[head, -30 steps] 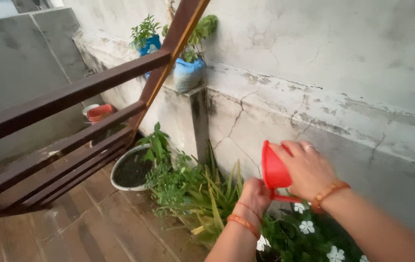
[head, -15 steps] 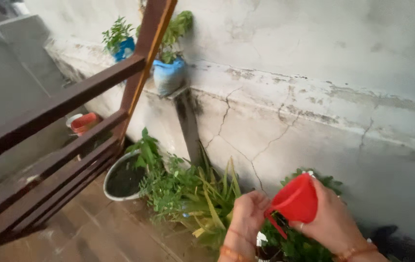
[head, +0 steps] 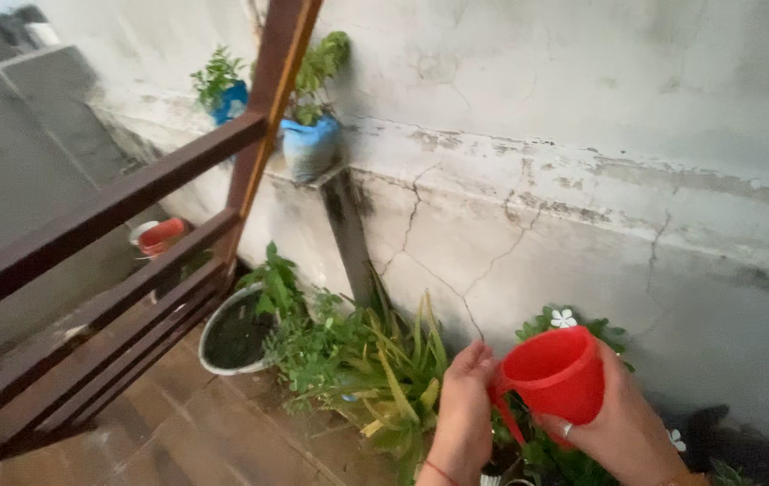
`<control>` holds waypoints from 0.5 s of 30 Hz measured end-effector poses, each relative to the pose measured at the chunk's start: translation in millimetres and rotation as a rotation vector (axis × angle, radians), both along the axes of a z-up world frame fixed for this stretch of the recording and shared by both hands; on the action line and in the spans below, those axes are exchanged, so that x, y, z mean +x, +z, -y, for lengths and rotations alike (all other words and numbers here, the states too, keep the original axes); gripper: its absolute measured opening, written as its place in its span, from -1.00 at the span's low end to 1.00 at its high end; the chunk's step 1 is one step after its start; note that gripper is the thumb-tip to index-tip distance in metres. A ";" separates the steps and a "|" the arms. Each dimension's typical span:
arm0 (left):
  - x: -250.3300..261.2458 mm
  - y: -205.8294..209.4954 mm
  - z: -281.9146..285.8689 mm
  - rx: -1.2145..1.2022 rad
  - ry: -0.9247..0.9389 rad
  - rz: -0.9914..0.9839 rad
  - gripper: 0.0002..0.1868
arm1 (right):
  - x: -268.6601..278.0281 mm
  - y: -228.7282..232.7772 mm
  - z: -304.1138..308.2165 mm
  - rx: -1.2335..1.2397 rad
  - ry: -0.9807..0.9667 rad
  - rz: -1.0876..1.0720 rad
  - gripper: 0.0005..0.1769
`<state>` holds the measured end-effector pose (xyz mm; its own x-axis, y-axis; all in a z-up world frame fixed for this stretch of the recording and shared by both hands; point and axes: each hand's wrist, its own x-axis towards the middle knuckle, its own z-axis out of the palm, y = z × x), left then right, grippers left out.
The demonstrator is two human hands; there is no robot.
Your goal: The person scoops water from a bucket using a red plastic cup and waters several potted plants arranged along a wall and on a metal stand. The person repeatedly refills the cup and pours water into different pots, including a hanging planter.
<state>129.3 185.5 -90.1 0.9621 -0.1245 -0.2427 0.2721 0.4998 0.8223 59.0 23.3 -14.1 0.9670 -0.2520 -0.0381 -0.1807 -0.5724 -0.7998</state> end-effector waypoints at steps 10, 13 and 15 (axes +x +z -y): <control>-156.1 77.1 40.1 0.562 -0.062 0.355 -0.51 | -95.1 0.3 48.8 0.063 0.019 0.270 0.46; -205.2 85.8 50.2 0.828 0.015 0.557 -0.50 | -133.4 -3.2 66.5 -0.018 0.039 0.296 0.51; -237.8 86.5 60.0 0.846 0.140 0.679 -0.54 | -158.2 -4.9 71.3 -0.039 0.035 0.269 0.50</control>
